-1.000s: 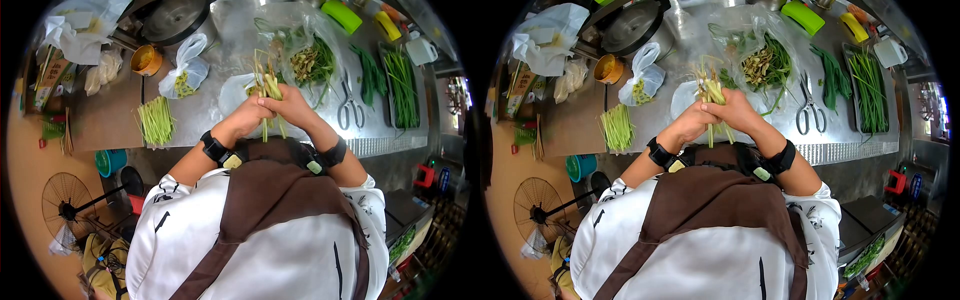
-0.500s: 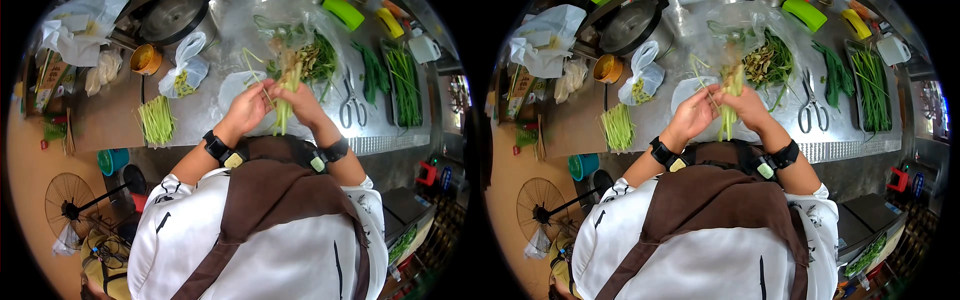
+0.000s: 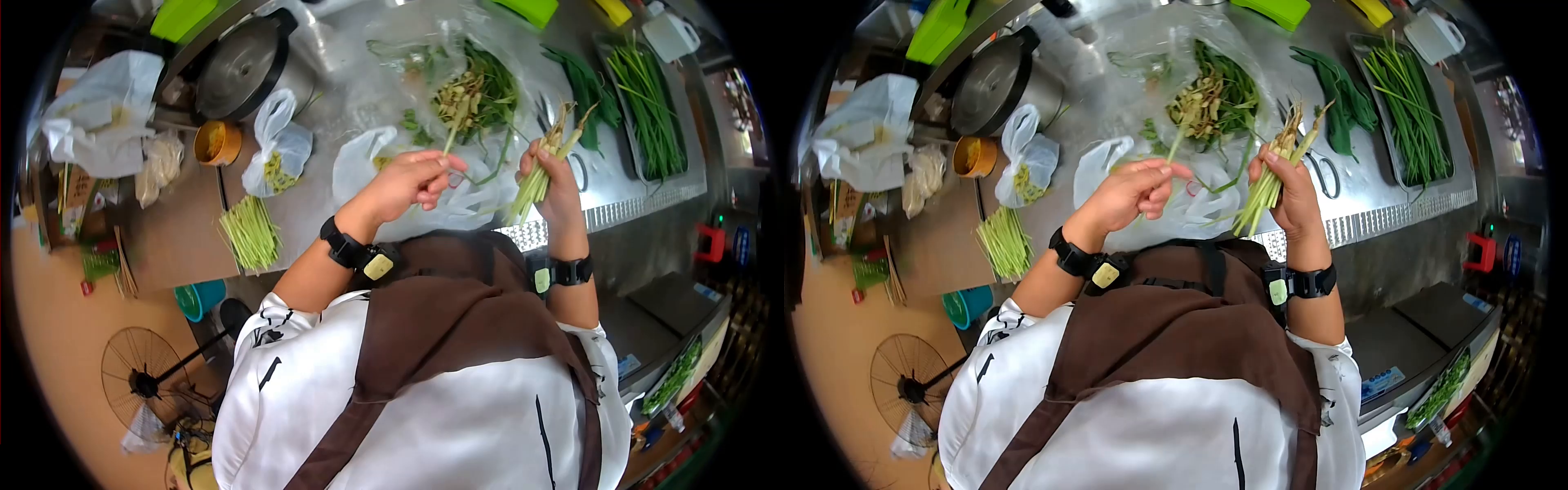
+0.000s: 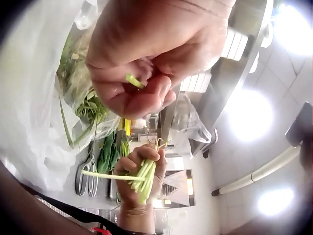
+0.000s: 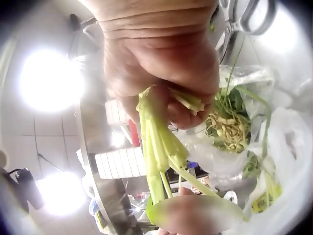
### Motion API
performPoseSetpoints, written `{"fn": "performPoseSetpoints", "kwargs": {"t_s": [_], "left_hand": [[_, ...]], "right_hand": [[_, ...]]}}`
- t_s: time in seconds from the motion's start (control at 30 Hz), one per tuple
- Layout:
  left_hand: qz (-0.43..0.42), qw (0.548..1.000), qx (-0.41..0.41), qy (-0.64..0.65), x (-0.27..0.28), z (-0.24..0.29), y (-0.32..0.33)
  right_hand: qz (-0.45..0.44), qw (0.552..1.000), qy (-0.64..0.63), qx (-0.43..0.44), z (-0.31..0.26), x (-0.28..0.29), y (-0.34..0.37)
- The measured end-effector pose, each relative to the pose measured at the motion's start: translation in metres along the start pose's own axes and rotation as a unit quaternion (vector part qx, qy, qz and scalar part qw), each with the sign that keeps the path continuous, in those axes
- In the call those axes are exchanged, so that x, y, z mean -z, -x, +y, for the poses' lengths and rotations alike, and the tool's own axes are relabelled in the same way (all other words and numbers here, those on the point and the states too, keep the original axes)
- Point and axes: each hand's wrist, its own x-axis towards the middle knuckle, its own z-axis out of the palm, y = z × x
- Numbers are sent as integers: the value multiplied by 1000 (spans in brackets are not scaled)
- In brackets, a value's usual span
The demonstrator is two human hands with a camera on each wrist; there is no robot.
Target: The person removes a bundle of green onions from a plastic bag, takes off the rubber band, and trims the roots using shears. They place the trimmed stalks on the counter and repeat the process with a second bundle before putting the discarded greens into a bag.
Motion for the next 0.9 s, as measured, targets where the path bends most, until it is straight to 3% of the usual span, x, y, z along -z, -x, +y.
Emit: {"fn": "performPoseSetpoints", "kwargs": {"t_s": [0.03,0.17,0.23,0.27,0.3,0.37,0.47,0.5,0.57,0.6,0.67,0.7,0.77,0.8,0.87,0.9], "left_hand": [[-13,998,56,-29,-4,1,-9],[-32,996,81,-9,-11,-3,-57],[97,995,-12,-25,-8,-3,-86],[79,994,-57,-53,20,-8,-106],[78,994,-51,-52,27,-2,-122],[257,952,-140,-92,38,4,-141],[299,925,-123,-199,31,34,-123],[304,924,-120,-199,28,39,-114],[185,921,-142,-311,22,42,-83],[197,921,-135,-309,17,41,-67],[113,812,-283,-498,8,32,-38],[123,815,-276,-495,11,20,-26],[150,824,-122,-532,23,-7,-4],[156,827,-119,-527,29,-19,7],[163,729,17,-665,42,-37,28],[167,733,21,-660,48,-45,35]], "right_hand": [[8,1000,-4,4,-3,6,4],[59,998,-34,17,-11,27,16],[73,997,-19,14,-14,40,22],[81,996,-15,17,-16,45,24],[86,996,-17,15,-18,50,26],[96,995,-1,4,-19,58,27],[115,993,16,-2,-19,63,25],[113,994,13,-7,-19,63,22],[89,994,57,-8,-17,57,14],[80,995,60,-30,-16,56,10],[19,998,64,-12,-7,55,-5],[-14,998,53,-6,-5,50,-10],[-1,999,43,-33,-9,30,-15],[-43,995,56,-69,-11,25,-18],[-76,987,63,-123,-9,13,-20],[-79,986,65,-131,-8,10,-21]]}}
